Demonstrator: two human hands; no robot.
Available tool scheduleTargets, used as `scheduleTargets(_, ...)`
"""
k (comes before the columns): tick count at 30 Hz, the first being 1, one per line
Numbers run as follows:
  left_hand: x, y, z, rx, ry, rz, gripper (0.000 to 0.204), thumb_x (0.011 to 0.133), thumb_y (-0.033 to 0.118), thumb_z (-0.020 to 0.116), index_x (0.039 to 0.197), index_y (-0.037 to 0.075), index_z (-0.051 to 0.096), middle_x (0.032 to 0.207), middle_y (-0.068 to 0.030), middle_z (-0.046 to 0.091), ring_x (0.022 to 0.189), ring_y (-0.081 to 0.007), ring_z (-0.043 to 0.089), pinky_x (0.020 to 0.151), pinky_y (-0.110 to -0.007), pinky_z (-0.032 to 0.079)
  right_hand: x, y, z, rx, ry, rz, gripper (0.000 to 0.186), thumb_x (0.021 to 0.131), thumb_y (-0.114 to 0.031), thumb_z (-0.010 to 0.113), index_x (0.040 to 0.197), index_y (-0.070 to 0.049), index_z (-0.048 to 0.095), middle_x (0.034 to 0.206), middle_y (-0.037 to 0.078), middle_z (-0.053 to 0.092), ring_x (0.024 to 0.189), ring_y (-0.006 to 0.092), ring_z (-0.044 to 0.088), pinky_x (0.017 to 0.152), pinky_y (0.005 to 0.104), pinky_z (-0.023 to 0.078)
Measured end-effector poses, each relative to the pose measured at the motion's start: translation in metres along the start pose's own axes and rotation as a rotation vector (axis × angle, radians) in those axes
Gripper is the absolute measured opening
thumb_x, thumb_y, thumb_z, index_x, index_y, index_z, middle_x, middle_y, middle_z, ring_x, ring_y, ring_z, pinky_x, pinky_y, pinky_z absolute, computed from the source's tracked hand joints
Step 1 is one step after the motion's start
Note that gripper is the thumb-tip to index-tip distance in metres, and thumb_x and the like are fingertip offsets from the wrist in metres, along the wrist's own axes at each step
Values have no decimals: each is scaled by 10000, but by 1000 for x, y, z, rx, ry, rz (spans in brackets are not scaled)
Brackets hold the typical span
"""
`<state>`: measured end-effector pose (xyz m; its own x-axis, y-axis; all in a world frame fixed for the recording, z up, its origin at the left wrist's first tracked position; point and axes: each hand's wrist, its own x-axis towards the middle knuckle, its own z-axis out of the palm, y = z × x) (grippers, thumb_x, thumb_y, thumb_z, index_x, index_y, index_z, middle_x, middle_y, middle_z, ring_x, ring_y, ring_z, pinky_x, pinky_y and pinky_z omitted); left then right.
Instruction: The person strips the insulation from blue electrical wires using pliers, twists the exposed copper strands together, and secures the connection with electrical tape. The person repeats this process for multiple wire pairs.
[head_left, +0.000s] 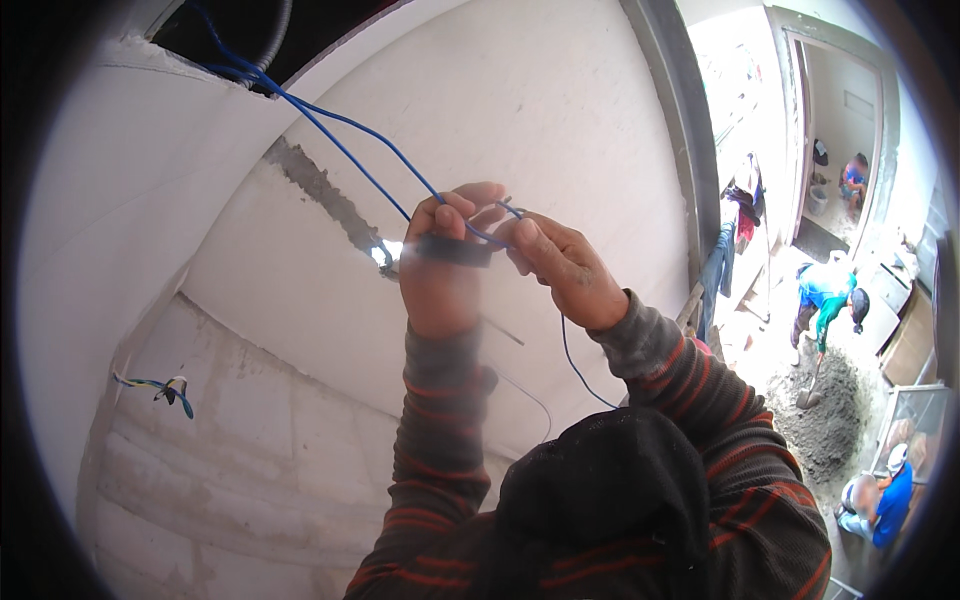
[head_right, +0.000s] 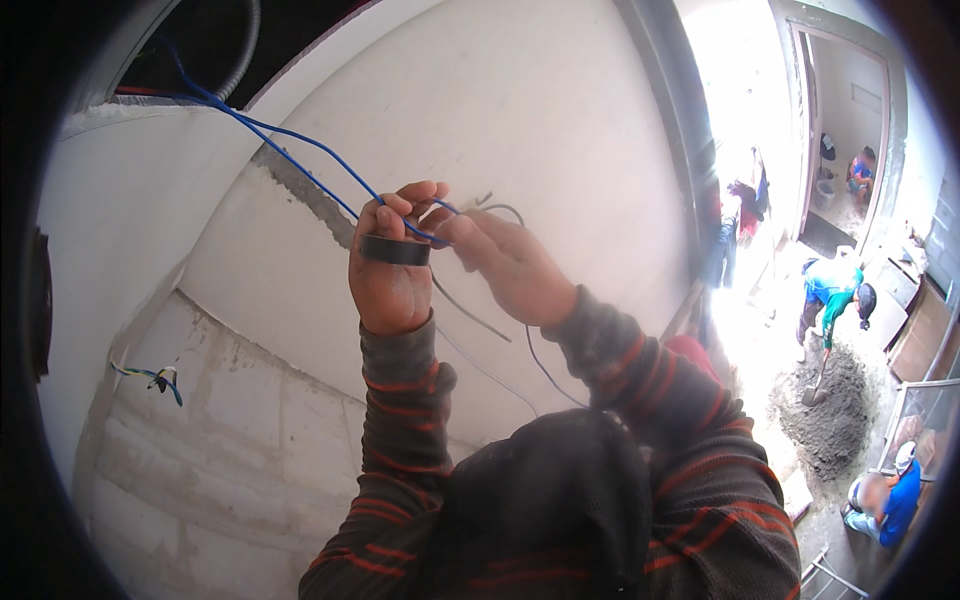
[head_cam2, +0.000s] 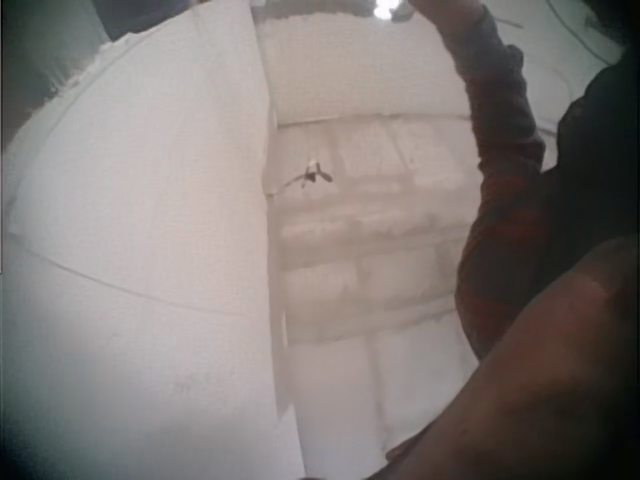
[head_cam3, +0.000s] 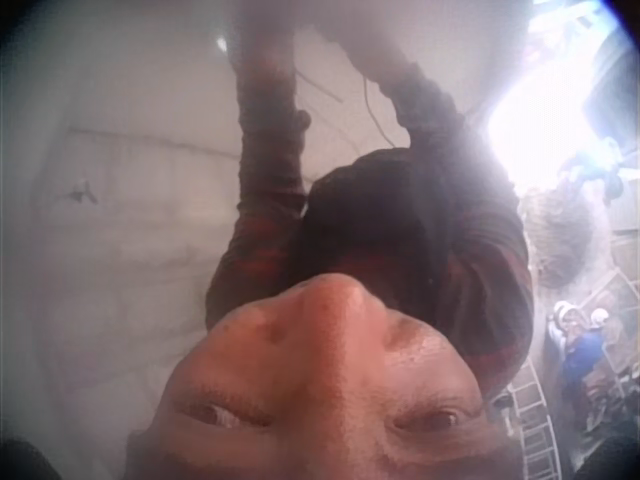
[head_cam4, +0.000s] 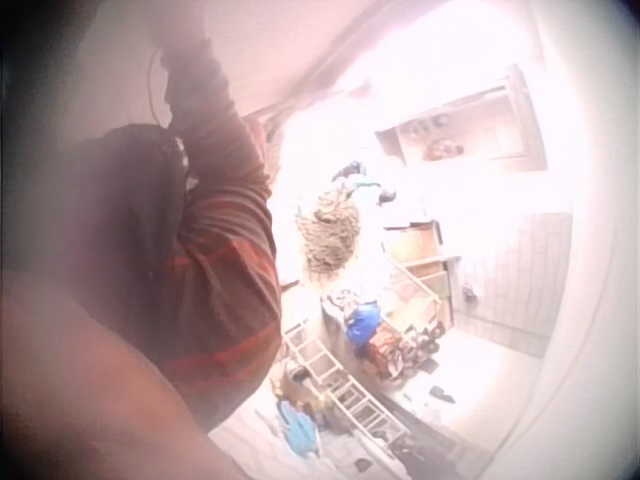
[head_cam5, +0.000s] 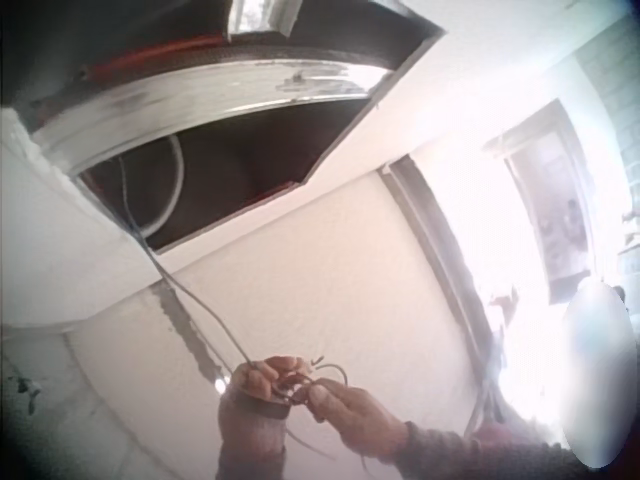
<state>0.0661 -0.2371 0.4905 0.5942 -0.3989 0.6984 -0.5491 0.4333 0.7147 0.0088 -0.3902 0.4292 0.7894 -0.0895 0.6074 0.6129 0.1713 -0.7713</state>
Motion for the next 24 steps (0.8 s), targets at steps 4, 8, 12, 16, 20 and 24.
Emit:
scheduleTargets(4,4,-5,8,65,11,55,314,1161,343,631,1233,37,637,1407,-194,692,1279,-361,702,1076,-500,568,6,-2,-4,-21,-6,-106,371,1183,-357,576,1135,-25,736,868,-44,558,796,70,465,710,265,416)
scheduleTargets(8,5,-11,10,216,72,116,372,1161,356,633,1306,15,658,1396,-181,687,1291,-358,697,1070,-482,575,11,-4,-10,-93,49,-64,300,1166,-279,625,1092,-17,752,844,-43,587,780,71,491,708,260,444)
scheduleTargets(12,6,-22,6,399,221,336,235,1140,211,648,1259,19,713,1273,-138,730,1149,-269,727,970,-397,606,16,-10,-24,-183,133,-96,292,1160,-265,634,1070,-19,763,834,-39,609,777,72,505,711,256,462)
scheduleTargets(16,-6,-26,-2,320,245,122,150,1076,30,642,1188,25,743,1148,-85,749,899,-141,671,810,-281,578,24,-17,-37,-213,211,-66,333,1126,-314,645,1080,-13,779,817,20,658,758,121,577,719,309,504)
scheduleTargets(20,-16,-31,5,242,288,-98,149,1041,-1,678,1176,22,737,1070,-45,720,808,-89,584,719,-219,499,26,-22,-45,-206,223,-112,320,1124,-292,629,1071,-12,776,823,24,660,764,112,586,724,298,511)
scheduleTargets(24,-33,-18,31,212,315,-158,223,1038,31,711,1254,37,653,973,-16,631,802,-85,550,675,-218,466,23,-22,-48,-216,215,-82,321,1129,-293,621,1064,-18,774,819,24,661,757,116,582,720,301,509)
